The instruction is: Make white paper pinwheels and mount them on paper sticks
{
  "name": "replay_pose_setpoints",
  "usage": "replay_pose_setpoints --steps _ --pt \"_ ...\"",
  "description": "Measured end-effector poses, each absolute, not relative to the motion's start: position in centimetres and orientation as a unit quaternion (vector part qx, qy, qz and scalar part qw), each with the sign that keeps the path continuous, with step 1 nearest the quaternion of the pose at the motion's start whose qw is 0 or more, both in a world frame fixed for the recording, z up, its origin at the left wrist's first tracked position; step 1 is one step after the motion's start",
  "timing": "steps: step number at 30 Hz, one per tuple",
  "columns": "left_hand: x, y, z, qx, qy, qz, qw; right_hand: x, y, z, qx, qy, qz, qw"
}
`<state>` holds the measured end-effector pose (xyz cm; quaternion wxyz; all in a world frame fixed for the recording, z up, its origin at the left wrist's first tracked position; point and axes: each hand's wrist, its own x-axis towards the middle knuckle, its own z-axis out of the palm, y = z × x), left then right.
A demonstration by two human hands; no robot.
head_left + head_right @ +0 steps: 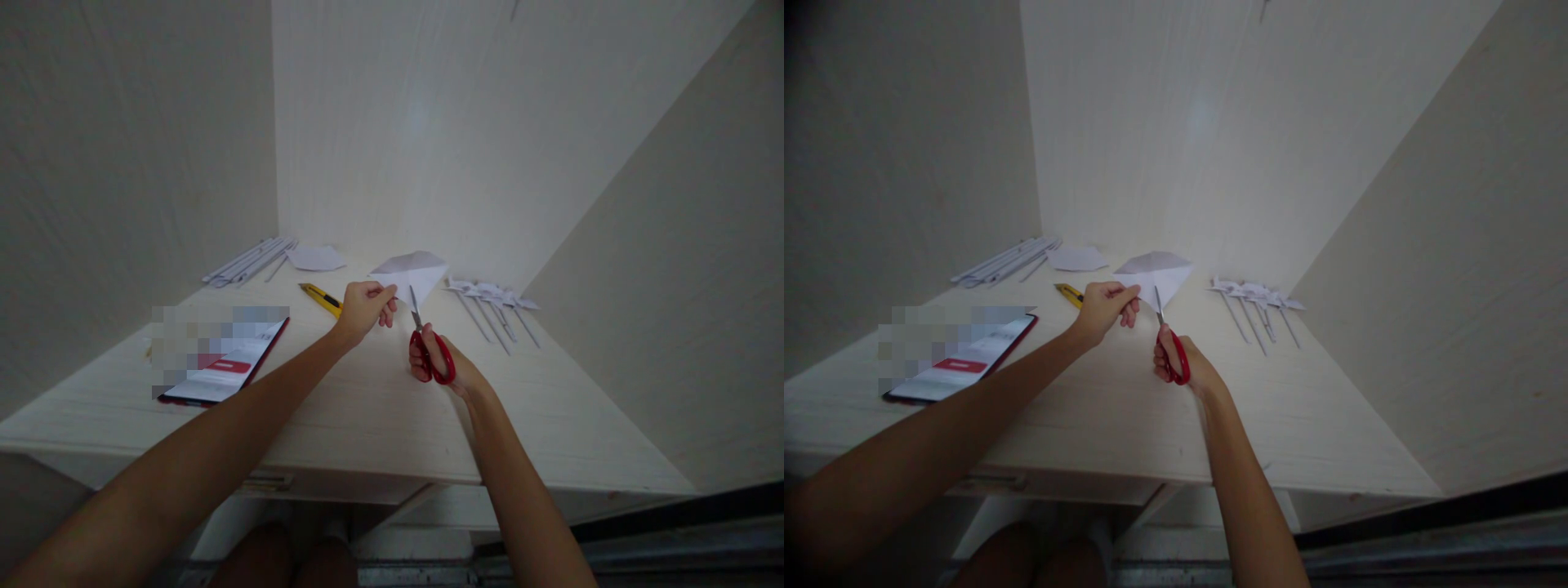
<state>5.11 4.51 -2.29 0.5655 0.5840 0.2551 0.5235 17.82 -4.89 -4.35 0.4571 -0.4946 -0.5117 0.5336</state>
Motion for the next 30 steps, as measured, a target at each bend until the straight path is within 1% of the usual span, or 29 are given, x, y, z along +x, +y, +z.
replay_pose_setpoints --steps 8,30 --pt "5.09 4.35 -2.20 0.583 0.259 0.520 0.568 17.85 -4.79 -4.45 -0.503 -0.512 0.530 0.451" --pt "5.10 4.48 -2.39 0.586 0.257 0.518 0.568 18.26 -4.67 -4.90 -0.547 -0.529 0.476 0.441"
